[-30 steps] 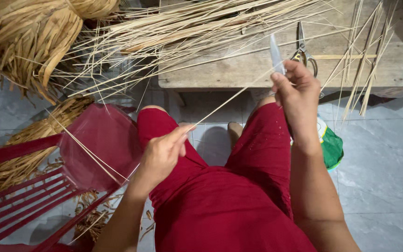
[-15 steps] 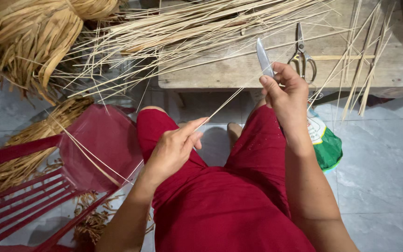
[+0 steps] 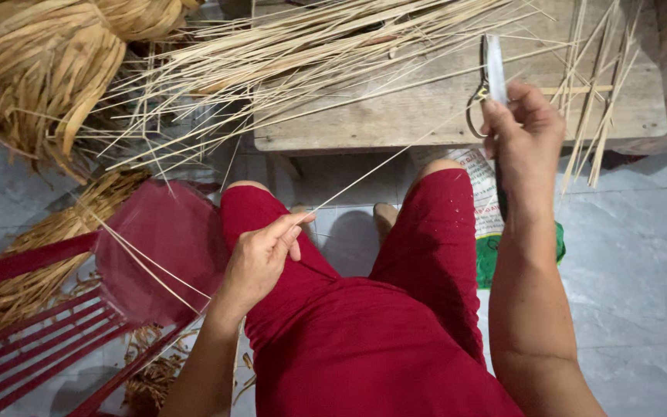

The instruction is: The person sits on the floor and uses a knife to shave thin bamboo strips, holding them against their leg for support. They repeatedly peel the strips to create fine strands, discarding the waste onto a nearby red chair.

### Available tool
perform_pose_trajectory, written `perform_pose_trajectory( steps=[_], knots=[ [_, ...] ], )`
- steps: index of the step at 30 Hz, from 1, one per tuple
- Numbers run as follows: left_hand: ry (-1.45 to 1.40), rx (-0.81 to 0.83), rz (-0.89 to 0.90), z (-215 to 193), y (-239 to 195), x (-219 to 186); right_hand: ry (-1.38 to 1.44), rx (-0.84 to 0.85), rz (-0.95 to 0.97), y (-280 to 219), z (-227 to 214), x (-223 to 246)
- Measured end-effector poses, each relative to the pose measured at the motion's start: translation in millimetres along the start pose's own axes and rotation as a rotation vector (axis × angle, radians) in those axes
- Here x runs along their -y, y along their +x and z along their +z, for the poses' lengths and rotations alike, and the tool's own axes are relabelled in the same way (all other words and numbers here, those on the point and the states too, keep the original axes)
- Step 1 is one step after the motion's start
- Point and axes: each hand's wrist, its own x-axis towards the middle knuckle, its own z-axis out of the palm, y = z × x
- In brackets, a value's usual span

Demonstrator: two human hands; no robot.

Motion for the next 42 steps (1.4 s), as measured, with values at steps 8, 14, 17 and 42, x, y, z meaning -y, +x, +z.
perform_pose_trajectory(
  steps=[8,14,17,42],
  knots=[
    [-0.042,-0.023,-0.048,-13.3,3.4,1.5,0.074,-0.079,-0.052,16.8,-44.5,-11.9],
    [-0.308,0.092,-0.067,-14.8,34.3,-14.0,0.151,0.032,0.016,-30.0,-6.7,1.2],
    [-0.491,0.181,-0.043,-5.8,59.0,-29.4,0.192,0.278,0.222,-75.2,47.4,1.1],
    [-0.532,0.695,-0.215,37.7,53.3,69.7,0.341,-0.179,0.011,15.4,-46.4,-17.3]
  ],
)
